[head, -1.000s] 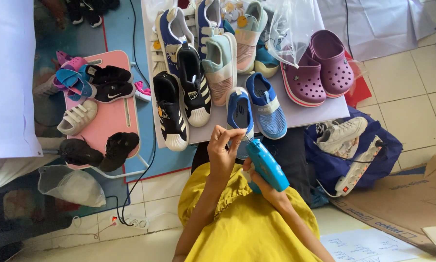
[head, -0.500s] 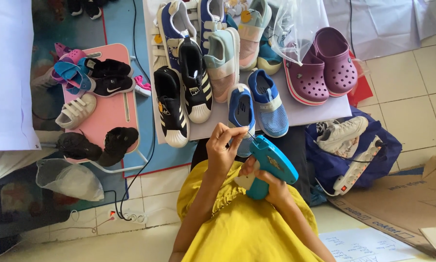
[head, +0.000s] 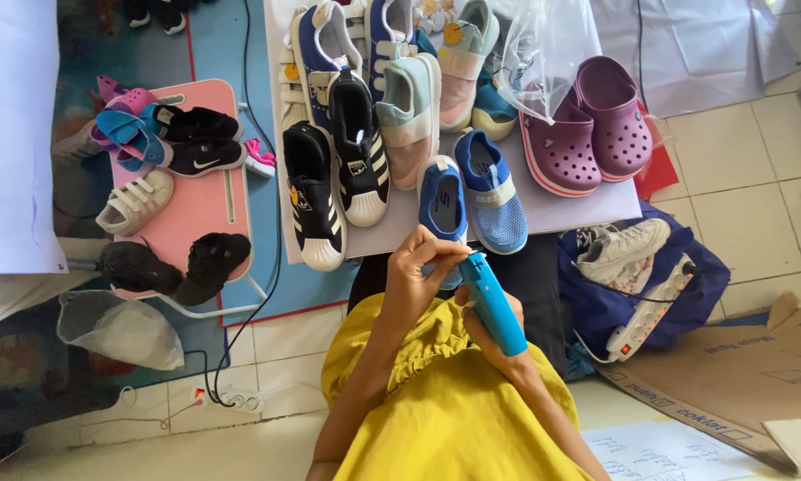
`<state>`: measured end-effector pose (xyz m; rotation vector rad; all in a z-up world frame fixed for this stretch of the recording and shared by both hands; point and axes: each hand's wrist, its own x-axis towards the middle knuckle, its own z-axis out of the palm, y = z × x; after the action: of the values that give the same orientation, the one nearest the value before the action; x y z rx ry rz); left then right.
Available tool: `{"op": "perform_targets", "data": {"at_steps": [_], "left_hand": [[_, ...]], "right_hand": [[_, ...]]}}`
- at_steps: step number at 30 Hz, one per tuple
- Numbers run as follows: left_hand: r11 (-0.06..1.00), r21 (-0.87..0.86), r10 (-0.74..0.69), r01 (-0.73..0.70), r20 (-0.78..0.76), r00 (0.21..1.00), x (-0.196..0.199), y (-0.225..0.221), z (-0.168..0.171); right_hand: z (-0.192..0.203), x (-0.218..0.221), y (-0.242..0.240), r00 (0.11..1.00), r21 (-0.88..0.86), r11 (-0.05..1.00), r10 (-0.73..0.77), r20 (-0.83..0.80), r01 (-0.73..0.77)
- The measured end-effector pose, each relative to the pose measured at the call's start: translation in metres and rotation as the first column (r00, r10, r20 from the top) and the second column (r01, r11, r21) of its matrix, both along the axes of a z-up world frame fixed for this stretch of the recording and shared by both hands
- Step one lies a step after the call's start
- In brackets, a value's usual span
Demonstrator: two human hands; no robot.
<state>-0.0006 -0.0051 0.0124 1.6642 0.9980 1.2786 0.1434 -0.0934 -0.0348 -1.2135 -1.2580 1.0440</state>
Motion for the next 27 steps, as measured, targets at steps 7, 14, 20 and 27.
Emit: {"op": "perform_targets", "data": {"at_steps": [7,14,20,27], "left_hand": [[0.994,-0.105,-0.001,0.012,0.103,0.995,-0.002,-0.001,-0.009],[0.968,-0.249,0.022,-0.001,0.081,0.996,-0.008,0.001,-0.030],[0.933,-0.361,0.039,-0.021,0.043,0.998,-0.013,0.005,-0.046],[0.825,-0.413,0.398,-0.386,-0.061,0.916,-0.042,0.030,-0.071]], "right_hand": [[0.004,0.005,0.008,0.999,0.083,0.995,0.045,0.026,-0.047],[-0.009,0.015,0.010,0.964,0.169,0.984,0.009,0.267,-0.056],[-0.012,0.013,0.007,0.960,0.075,0.994,0.050,0.277,-0.074],[-0.010,0.023,0.008,0.988,-0.022,1.000,0.021,0.155,-0.018]]}}
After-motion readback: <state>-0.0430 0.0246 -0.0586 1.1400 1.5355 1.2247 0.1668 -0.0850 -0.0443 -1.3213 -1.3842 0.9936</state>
